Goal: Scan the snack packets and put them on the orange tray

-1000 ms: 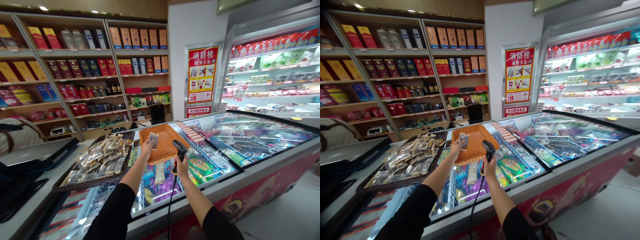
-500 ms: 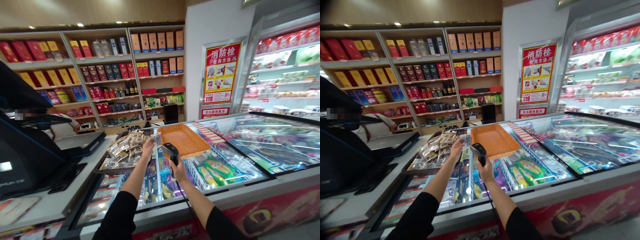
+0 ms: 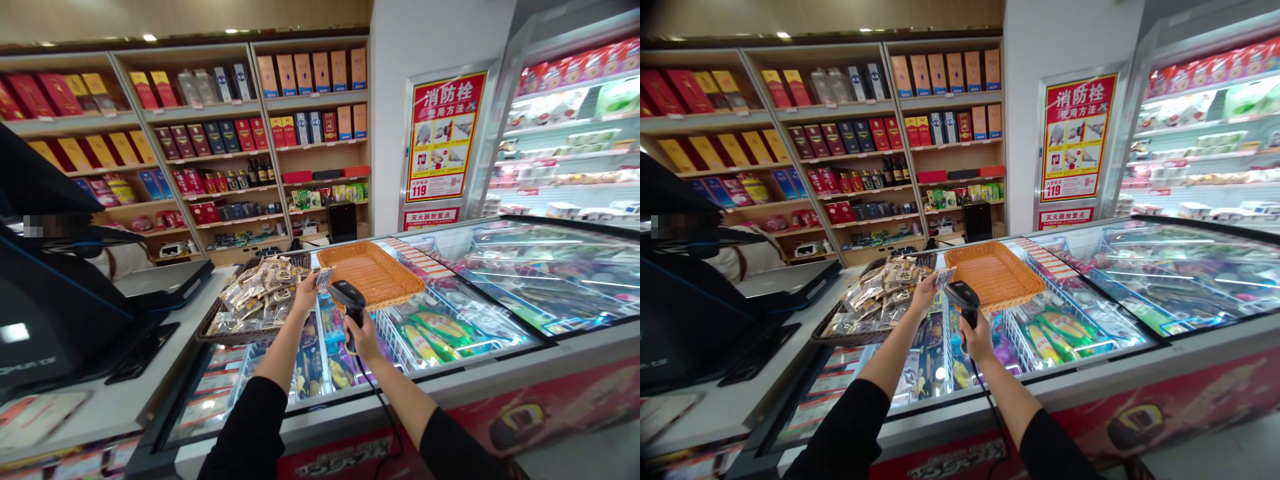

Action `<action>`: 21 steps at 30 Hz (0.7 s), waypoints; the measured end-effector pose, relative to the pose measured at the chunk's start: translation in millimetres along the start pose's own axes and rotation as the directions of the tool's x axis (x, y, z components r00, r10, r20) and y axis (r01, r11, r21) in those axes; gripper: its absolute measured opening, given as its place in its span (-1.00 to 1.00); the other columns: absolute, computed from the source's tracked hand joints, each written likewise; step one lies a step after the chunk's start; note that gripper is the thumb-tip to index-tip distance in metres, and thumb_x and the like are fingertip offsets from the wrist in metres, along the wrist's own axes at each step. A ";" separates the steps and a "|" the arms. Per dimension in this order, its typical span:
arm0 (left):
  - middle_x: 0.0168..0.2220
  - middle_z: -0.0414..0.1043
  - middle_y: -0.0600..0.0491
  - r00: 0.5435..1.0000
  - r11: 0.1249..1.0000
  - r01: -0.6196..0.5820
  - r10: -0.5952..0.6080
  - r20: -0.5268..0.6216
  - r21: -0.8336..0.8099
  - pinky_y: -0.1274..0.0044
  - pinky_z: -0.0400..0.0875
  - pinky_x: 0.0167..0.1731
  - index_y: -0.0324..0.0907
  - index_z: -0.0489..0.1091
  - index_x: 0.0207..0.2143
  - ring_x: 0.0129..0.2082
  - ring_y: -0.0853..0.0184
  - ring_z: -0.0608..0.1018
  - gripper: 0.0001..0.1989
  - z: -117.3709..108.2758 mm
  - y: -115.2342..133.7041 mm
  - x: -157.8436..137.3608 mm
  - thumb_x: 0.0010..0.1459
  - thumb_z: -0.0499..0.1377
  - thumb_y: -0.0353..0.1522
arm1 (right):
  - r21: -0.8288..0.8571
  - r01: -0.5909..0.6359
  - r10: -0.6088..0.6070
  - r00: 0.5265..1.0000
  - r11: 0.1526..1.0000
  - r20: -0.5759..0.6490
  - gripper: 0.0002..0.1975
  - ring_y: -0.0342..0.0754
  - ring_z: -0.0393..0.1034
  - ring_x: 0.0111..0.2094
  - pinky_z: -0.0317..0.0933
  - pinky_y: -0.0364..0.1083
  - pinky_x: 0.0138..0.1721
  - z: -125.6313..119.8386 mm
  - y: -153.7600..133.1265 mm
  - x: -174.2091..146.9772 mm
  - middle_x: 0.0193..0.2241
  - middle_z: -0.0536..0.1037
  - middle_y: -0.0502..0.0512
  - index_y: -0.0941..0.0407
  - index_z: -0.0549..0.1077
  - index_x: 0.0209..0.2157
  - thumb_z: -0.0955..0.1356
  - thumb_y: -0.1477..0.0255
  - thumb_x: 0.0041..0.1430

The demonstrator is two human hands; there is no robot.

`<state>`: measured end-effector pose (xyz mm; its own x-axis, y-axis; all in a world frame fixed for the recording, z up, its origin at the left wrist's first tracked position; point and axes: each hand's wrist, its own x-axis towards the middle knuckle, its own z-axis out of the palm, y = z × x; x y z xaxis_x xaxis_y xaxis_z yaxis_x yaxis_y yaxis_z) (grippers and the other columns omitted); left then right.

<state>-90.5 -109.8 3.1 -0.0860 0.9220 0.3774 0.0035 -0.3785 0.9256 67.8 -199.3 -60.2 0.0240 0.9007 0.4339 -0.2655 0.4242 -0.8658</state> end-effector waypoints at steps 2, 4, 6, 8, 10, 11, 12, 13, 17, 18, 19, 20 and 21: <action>-0.20 0.54 0.02 1.000 1.000 -0.012 0.011 0.007 0.026 0.37 0.24 0.09 -0.19 0.48 -0.27 -0.07 0.23 0.52 -0.66 -0.4 0.5 -0.5 -0.18 0.18 -0.55 | 0.016 0.002 -0.002 1.000 1.000 -0.009 -0.74 -0.21 0.15 -0.74 0.09 -0.19 -0.68 -0.1 -1.7 -0.3 -0.67 0.29 -0.16 0.07 0.24 -0.41 0.32 0.19 0.15; -0.22 0.54 0.03 1.000 0.999 -0.017 0.017 0.006 0.046 0.39 0.26 0.07 -0.19 0.49 -0.27 -0.09 0.24 0.53 -0.66 -0.9 1.4 -1.1 -0.18 0.18 -0.56 | 0.021 -0.001 0.001 1.000 1.000 -0.020 -0.73 -0.22 0.14 -0.74 0.08 -0.19 -0.68 -0.3 -3.5 -0.6 -0.68 0.28 -0.17 0.07 0.24 -0.41 0.32 0.18 0.15; -0.22 0.54 0.02 1.000 0.998 -0.020 0.019 0.011 0.053 0.40 0.28 0.06 -0.19 0.49 -0.27 -0.10 0.24 0.53 -0.66 -1.6 1.8 -1.1 -0.18 0.19 -0.57 | 0.026 -0.007 0.008 1.000 1.000 -0.026 -0.73 -0.22 0.13 -0.74 0.08 -0.19 -0.68 -0.3 -4.5 -0.9 -0.68 0.29 -0.17 0.07 0.24 -0.40 0.32 0.17 0.14; -0.21 0.55 0.01 0.999 0.998 -0.025 0.023 0.023 0.058 0.40 0.29 0.05 -0.19 0.49 -0.26 -0.09 0.23 0.53 -0.65 -2.2 1.0 -0.4 -0.18 0.19 -0.57 | 0.036 -0.016 0.017 0.999 0.999 -0.027 -0.73 -0.22 0.14 -0.74 0.09 -0.19 -0.68 -0.1 -4.4 -0.8 -0.68 0.30 -0.16 0.07 0.24 -0.39 0.32 0.18 0.14; -0.19 0.55 0.00 0.998 0.995 -0.047 0.044 0.038 0.091 0.38 0.30 0.05 -0.20 0.48 -0.22 -0.09 0.22 0.53 -0.64 -2.1 0.0 -0.2 -0.14 0.17 -0.56 | 0.040 -0.023 0.024 0.999 0.999 -0.028 -0.73 -0.22 0.14 -0.74 0.09 -0.19 -0.67 -0.2 -3.0 -0.4 -0.68 0.31 -0.16 0.08 0.24 -0.39 0.33 0.18 0.13; -0.18 0.55 0.00 0.997 0.989 -0.069 0.064 0.045 0.130 0.37 0.31 0.05 -0.21 0.48 -0.19 -0.08 0.22 0.53 -0.63 -1.5 0.2 -0.9 -0.12 0.15 -0.56 | 0.038 -0.023 0.024 0.999 0.999 -0.033 -0.73 -0.22 0.14 -0.74 0.09 -0.19 -0.68 -0.5 -2.0 -0.1 -0.68 0.31 -0.16 0.08 0.24 -0.38 0.33 0.18 0.13; -0.16 0.55 -0.01 0.994 0.977 -0.102 0.093 0.052 0.189 0.36 0.31 0.05 -0.21 0.47 -0.16 -0.08 0.21 0.53 -0.62 -0.6 1.6 -2.5 -0.09 0.14 -0.56 | 0.034 -0.020 0.021 0.999 0.999 -0.042 -0.72 -0.22 0.14 -0.75 0.09 -0.20 -0.68 -1.0 -0.8 0.3 -0.68 0.31 -0.17 0.08 0.25 -0.39 0.33 0.17 0.13; -0.14 0.54 -0.02 0.989 0.953 -0.146 0.134 0.064 0.265 0.36 0.31 0.05 -0.21 0.46 -0.12 -0.06 0.21 0.52 -0.60 0.6 4.4 -5.0 -0.06 0.11 -0.55 | 0.029 -0.016 0.018 0.998 0.999 -0.057 -0.72 -0.22 0.15 -0.75 0.10 -0.20 -0.68 -1.8 0.5 0.7 -0.69 0.31 -0.17 0.08 0.25 -0.39 0.33 0.16 0.12; 0.02 0.46 -0.02 0.922 0.733 -0.365 0.370 0.113 0.575 0.37 0.26 0.12 -0.14 0.41 0.03 0.09 0.23 0.43 -0.57 0.6 33.6 -21.4 0.14 -0.01 -0.51 | -0.031 -0.018 0.012 0.985 0.999 -0.175 -0.69 -0.18 0.18 -0.75 0.12 -0.19 -0.70 -7.6 5.2 2.3 -0.71 0.31 -0.17 0.06 0.25 -0.41 0.35 0.13 0.10; 0.07 0.43 -0.01 0.896 0.664 -0.381 0.438 0.078 0.644 0.36 0.20 0.17 -0.12 0.39 0.06 0.15 0.24 0.38 -0.55 -2.9 44.2 -25.0 0.18 -0.06 -0.51 | -0.058 -0.032 0.019 0.977 0.998 -0.213 -0.69 -0.17 0.19 -0.75 0.12 -0.18 -0.70 -9.2 6.1 2.8 -0.72 0.31 -0.17 0.06 0.25 -0.42 0.35 0.13 0.10; 0.11 0.39 0.01 0.865 0.598 -0.361 0.502 0.017 0.716 0.34 0.12 0.22 -0.10 0.37 0.08 0.20 0.26 0.31 -0.53 -8.6 54.9 -27.4 0.20 -0.10 -0.51 | -0.087 -0.050 0.027 0.968 0.995 -0.249 -0.69 -0.16 0.19 -0.76 0.12 -0.18 -0.71 -10.8 6.8 3.4 -0.74 0.30 -0.17 0.06 0.25 -0.42 0.35 0.13 0.10; 0.15 0.35 0.02 0.832 0.538 -0.297 0.552 -0.063 0.789 0.30 0.02 0.26 -0.09 0.35 0.10 0.25 0.26 0.24 -0.51 -16.6 64.9 -28.4 0.20 -0.13 -0.52 | -0.114 -0.069 0.035 0.961 0.991 -0.275 -0.69 -0.16 0.19 -0.77 0.12 -0.18 -0.71 -12.1 7.5 4.0 -0.75 0.30 -0.17 0.06 0.25 -0.43 0.35 0.13 0.10; 0.18 0.31 0.02 0.808 0.485 -0.199 0.573 -0.138 0.852 0.25 -0.09 0.29 -0.07 0.33 0.13 0.29 0.24 0.17 -0.49 -26.6 73.5 -27.8 0.21 -0.13 -0.52 | -0.135 -0.084 0.042 0.956 0.987 -0.290 -0.69 -0.15 0.19 -0.77 0.12 -0.17 -0.71 -13.0 8.2 4.8 -0.76 0.30 -0.16 0.06 0.26 -0.44 0.35 0.12 0.10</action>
<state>-114.4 -165.4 59.9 -0.2046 0.5170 0.8312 0.8673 -0.2979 0.3988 78.3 -190.3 -68.5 0.2915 0.9062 0.3063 -0.1341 0.3557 -0.9249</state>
